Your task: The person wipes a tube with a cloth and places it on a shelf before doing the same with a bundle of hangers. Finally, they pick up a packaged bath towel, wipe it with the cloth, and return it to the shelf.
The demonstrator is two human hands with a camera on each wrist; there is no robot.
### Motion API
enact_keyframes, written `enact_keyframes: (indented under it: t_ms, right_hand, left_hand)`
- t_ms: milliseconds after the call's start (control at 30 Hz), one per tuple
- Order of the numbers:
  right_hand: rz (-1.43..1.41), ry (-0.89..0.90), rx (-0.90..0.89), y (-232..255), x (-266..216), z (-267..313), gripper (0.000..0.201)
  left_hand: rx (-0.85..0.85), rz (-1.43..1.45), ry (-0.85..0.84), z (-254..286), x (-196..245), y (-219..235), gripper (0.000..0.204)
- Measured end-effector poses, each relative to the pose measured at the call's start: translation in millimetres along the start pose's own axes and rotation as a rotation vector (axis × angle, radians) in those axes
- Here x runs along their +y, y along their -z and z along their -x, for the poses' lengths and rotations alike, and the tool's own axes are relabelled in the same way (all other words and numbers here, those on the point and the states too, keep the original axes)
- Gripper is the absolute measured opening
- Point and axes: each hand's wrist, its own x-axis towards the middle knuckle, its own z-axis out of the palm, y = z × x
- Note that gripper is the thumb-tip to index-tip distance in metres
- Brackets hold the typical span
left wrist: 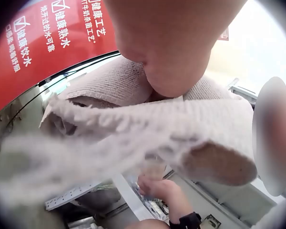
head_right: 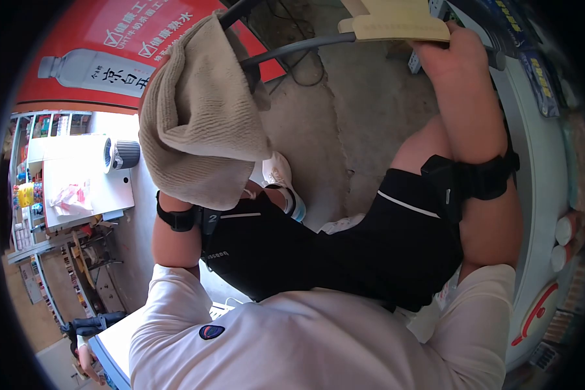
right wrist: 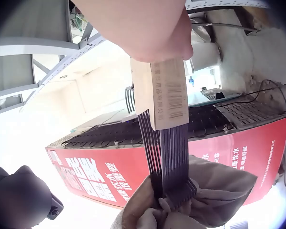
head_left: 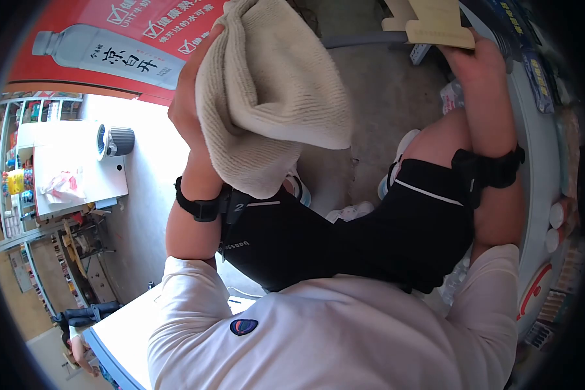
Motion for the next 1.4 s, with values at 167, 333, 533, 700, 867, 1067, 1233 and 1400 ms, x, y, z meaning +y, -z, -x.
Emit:
enact_keyframes:
  t_ms: [167, 333, 533, 700, 867, 1067, 1233, 1400]
  right_hand:
    - [0.005, -0.006, 0.021, -2, 0, 4, 0.037]
    - [0.004, 0.037, 0.109, -6, 2, 8, 0.034]
    - [0.095, 0.016, 0.121, -9, 6, 14, 0.031]
    - [-0.002, -0.049, 0.090, -4, 9, 8, 0.032]
    - [-0.072, -0.092, 0.073, -9, 13, 13, 0.035]
    - [-0.099, -0.092, 0.057, -12, 9, 26, 0.028]
    - [-0.230, -0.051, 0.104, 5, 14, -8, 0.026]
    - [-0.182, 0.074, 0.057, -2, 19, -1, 0.016]
  left_hand:
    - [0.033, 0.022, 0.034, 3, 9, 9, 0.053]
    - [-0.038, 0.201, 0.213, -4, 14, 0, 0.053]
    - [-0.057, 1.206, 1.121, -20, 31, -6, 0.048]
    - [-0.095, 0.273, 0.181, -4, 18, 5, 0.049]
    - [-0.140, 0.505, 0.328, -7, 38, 14, 0.064]
    - [-0.088, 0.049, 0.175, -19, 51, 30, 0.047]
    - [0.139, -0.179, -0.005, -36, 62, 13, 0.024]
    - [-0.048, 0.355, 0.328, -31, 43, 6, 0.029]
